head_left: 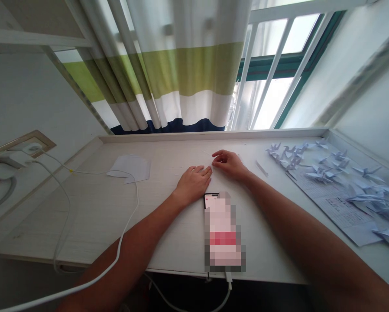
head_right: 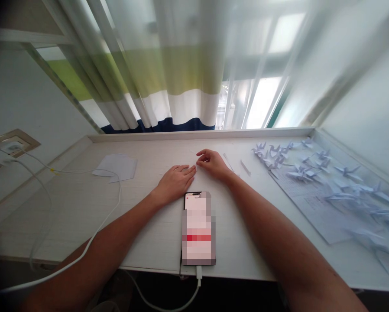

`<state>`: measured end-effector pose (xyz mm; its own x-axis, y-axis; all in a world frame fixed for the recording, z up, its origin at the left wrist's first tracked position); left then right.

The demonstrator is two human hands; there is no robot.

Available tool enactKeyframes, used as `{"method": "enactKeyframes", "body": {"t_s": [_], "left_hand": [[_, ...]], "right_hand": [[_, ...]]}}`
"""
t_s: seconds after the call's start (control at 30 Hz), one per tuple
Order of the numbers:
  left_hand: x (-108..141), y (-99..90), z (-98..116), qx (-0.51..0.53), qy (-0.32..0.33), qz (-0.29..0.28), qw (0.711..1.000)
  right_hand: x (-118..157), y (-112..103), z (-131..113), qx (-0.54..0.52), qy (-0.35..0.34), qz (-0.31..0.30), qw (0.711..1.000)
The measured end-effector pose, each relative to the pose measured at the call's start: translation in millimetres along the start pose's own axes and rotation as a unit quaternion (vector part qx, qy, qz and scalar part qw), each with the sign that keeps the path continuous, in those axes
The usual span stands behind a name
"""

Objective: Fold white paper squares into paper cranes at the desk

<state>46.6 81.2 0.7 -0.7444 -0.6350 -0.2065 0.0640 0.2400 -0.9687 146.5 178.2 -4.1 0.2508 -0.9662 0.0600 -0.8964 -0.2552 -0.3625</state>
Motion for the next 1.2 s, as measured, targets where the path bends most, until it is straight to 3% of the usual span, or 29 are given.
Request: {"method": "enactKeyframes", "body": {"t_s": [0.43, 0.7, 0.93, 1.2], "left_hand": [[0.9, 1.8, 0.0, 0.000, 0.002, 0.003, 1.000], [1.2, 3.4, -1.2, 0.007, 0.002, 0.003, 1.000], [4.7, -0.3, -5.3, 0.032, -0.009, 0.029, 0.999], [7.8, 3.7, -9.7, 0.085, -0.034, 0.029, 0.995]], "right_hand": [[-6.8, -0.8, -4.4, 0.043, -0.037, 0.026, 0.998], [-19.7, -18.3, -3.4, 0.038, -0.050, 0.117, 0.991], [-22.4, -19.3, 2.3, 0.002, -0.039, 0.103, 0.994], [-4.0, -27.7, 4.4, 0.019, -0.035, 0.087, 0.995]]}}
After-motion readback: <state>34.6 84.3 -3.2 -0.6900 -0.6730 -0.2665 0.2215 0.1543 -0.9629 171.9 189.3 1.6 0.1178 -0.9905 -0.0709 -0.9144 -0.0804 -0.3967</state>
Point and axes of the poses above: each hand's wrist, its own x-axis away from the middle knuckle, its own y-axis out of the palm, z = x × y, the point moved 10 cm from there along -x, towards the middle knuckle, and after that the axes turned 15 degrees about y, right-handed, at the moved point
